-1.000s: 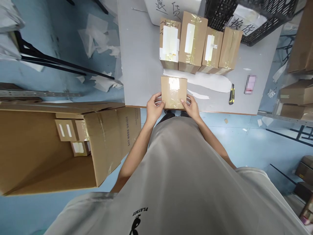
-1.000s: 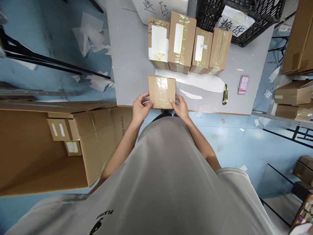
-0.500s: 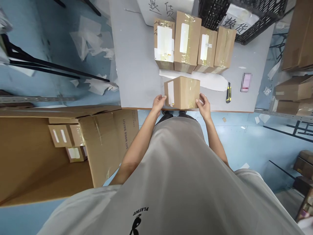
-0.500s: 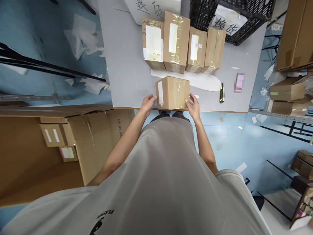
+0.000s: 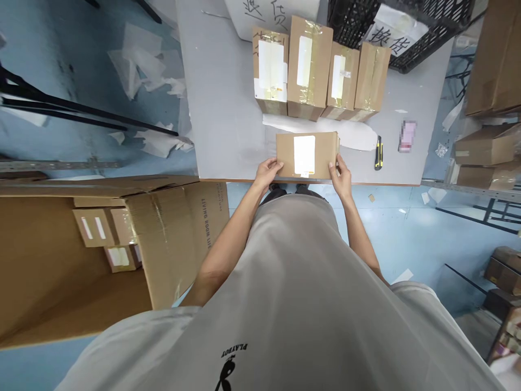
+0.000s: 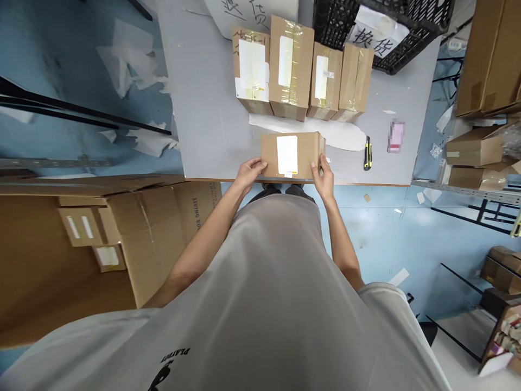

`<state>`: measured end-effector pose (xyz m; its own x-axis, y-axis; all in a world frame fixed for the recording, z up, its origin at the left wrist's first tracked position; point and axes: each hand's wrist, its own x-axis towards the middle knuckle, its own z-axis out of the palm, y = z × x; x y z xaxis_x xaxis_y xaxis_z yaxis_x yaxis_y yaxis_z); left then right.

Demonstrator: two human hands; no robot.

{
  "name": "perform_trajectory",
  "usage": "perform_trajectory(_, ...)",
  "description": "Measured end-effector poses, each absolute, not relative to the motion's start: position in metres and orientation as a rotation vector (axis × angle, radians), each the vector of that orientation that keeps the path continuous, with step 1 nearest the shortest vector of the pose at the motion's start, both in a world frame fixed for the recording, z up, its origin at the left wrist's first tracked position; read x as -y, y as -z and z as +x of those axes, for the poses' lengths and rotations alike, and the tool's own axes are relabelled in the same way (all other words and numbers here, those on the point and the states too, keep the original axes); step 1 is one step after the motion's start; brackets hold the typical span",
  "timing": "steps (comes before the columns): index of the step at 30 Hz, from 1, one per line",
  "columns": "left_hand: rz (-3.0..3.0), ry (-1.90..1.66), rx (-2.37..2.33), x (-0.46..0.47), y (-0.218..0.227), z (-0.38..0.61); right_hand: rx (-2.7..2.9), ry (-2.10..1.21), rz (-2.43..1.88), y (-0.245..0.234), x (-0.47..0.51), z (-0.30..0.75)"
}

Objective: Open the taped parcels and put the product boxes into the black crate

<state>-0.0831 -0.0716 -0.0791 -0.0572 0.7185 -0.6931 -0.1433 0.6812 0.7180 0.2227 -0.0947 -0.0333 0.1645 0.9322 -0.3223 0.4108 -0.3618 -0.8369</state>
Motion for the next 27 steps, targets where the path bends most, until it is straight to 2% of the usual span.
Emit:
perform_trajectory(10,0.499,-0.847,-1.72,0.098,0.074,-0.147,1.302,-1.528,-1.671,0.088,0.085,0.173)
perform_trajectory(16,0.572,-0.778,-1.736,0.092,0.058,-0.151,1.224,-1.611,-1.612,0.097,0.085,0.178)
perform_trajectory(22,0.862,-0.64,-1.624,0.1,0.004,-0.133,1.062,-1.692,-1.616,0.107,0.091,0.22)
perform_trajectory(27,1.211,-0.492,-1.315,0.114,-0.05,-0.088,0.945,-1.609,-1.803,0.113,0.092,0.252)
